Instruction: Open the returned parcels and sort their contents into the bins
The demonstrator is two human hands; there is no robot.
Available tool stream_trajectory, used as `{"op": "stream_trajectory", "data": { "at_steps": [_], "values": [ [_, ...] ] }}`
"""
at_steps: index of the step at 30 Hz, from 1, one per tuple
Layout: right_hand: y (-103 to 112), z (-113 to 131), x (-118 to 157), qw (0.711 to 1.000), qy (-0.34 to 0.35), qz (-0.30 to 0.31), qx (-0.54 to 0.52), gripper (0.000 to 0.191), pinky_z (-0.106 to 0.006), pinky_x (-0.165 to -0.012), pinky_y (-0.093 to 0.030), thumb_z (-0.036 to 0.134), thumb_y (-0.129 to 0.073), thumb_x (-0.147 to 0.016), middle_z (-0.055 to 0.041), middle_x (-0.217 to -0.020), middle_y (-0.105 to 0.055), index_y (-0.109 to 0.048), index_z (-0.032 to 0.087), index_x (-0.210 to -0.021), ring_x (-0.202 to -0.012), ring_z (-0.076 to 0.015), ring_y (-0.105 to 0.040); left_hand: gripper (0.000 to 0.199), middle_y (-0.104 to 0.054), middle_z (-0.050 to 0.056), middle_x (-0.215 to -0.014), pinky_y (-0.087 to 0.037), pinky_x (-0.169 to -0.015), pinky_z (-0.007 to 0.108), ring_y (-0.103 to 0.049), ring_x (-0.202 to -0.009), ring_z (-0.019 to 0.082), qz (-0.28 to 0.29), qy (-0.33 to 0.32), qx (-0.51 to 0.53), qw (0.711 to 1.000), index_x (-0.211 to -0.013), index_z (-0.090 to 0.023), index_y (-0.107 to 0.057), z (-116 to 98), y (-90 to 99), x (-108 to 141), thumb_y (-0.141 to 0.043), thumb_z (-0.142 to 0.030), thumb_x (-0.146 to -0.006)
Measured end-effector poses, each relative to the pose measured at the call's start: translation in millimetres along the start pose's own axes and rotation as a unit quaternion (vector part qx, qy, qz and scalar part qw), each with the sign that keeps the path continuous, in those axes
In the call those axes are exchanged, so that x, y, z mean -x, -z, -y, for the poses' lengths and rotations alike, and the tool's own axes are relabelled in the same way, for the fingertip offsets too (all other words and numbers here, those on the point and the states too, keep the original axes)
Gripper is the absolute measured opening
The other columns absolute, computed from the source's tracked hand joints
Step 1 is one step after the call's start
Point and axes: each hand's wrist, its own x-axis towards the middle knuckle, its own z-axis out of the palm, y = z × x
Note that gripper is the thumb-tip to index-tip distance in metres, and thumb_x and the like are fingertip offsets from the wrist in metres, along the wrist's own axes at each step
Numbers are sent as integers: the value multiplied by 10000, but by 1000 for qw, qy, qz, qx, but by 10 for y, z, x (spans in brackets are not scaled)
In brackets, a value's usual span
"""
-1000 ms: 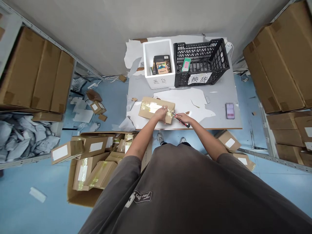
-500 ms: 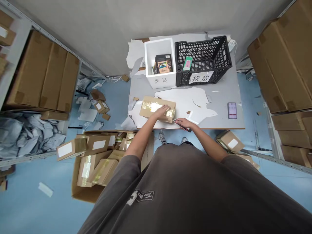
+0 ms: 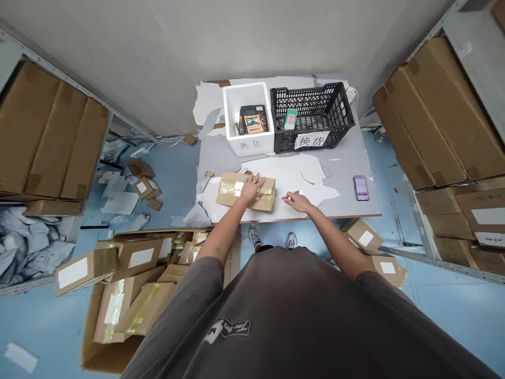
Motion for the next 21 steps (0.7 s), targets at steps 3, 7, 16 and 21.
{"op": "stream_trajectory", "data": {
  "at_steps": [3,7,16,21],
  "values": [
    [-11,63,-119,998,33,11,52,243,-338,-874,-470,495,-679,-1090,-62,-1093,-807,-706,290,-1219,-1093,-316,-717,971,-223,205,-1901,-213,-1409,605,-162,-1767,469,32,-21,-6,999,-1799,-239,-399,54,82,22,-771,-594,-976],
    [17,122,-224,993,67,0,101,236,-330,-865,-456,456,-666,-1109,-85,-1313,-777,-684,284,-1270,-1119,-291,-721,892,-261,206,-1890,-228,-1402,617,-183,-1762,466,35,-36,-10,999,-1774,-248,-445,60,130,26,-724,-613,-1009],
    [138,70,-338,980,100,-13,169,240,-326,-810,-438,464,-638,-1134,-96,-1247,-749,-720,276,-1259,-1046,-276,-719,732,-273,231,-1880,-219,-1389,692,-164,-1764,475,4,-21,-7,1000,-1743,-227,-483,-25,-34,89,-626,-503,-1080],
    [244,13,-402,979,110,-14,171,202,-316,-805,-428,457,-698,-1102,-71,-1212,-759,-743,290,-1208,-1048,-266,-715,695,-340,194,-1862,-234,-1382,685,-204,-1757,461,-16,-15,-12,1000,-1714,-287,-534,-54,-71,124,-636,-560,-1084]
  ]
}}
